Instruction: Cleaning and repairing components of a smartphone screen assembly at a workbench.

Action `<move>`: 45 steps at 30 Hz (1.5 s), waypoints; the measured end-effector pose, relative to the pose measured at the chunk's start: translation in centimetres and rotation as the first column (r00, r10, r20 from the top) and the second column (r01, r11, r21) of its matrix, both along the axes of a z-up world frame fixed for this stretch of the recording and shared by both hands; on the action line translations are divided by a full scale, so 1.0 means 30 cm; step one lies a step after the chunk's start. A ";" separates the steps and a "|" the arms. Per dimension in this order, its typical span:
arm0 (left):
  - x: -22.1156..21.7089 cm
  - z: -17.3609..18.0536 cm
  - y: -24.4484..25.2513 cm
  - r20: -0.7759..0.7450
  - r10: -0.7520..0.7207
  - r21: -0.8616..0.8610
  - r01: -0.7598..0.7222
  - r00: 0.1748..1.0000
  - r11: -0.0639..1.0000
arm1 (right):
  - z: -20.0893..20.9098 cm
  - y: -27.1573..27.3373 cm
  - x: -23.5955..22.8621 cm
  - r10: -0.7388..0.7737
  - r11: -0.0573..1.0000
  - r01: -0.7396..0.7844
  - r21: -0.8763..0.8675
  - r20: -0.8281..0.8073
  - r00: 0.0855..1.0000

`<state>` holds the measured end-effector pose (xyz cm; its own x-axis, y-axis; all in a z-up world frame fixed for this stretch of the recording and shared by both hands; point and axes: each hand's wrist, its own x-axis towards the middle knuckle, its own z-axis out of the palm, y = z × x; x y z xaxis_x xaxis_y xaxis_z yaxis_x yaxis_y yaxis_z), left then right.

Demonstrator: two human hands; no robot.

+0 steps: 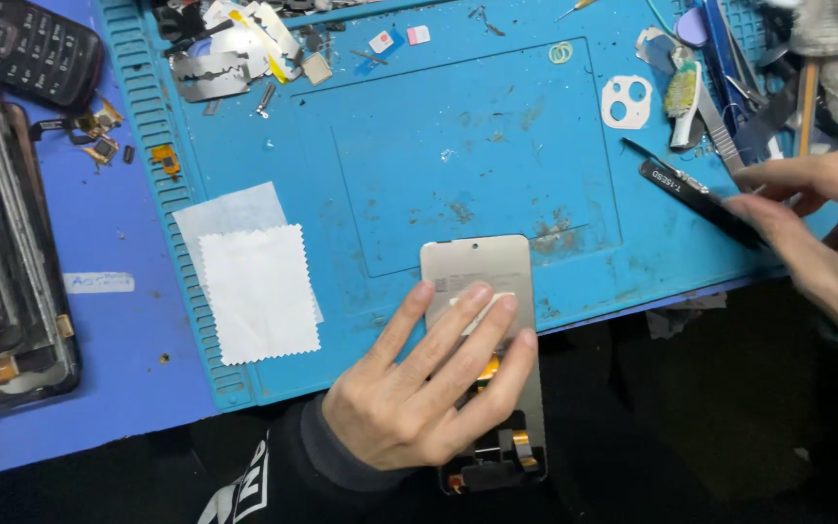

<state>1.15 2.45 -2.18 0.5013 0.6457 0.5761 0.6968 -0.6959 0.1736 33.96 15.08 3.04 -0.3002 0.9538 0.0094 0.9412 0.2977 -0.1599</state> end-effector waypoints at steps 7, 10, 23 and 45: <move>-0.011 0.012 0.005 0.049 0.044 -0.038 -0.042 0.998 0.998 | -0.008 -0.039 0.004 0.146 0.986 -0.147 0.079 0.024 0.989; -0.034 0.016 0.003 0.046 0.008 -0.026 -0.007 0.999 1.000 | -0.062 -0.046 0.030 0.115 0.990 -0.120 0.070 0.065 0.991; -0.045 0.017 0.027 0.093 0.014 0.037 -0.017 0.996 0.999 | -0.523 0.210 0.730 -0.154 0.908 0.143 -0.394 0.003 0.988; -0.048 0.010 0.024 0.131 0.055 0.025 -0.059 0.990 0.998 | -0.018 -0.042 -0.436 0.192 0.960 -0.275 -0.049 -0.597 0.779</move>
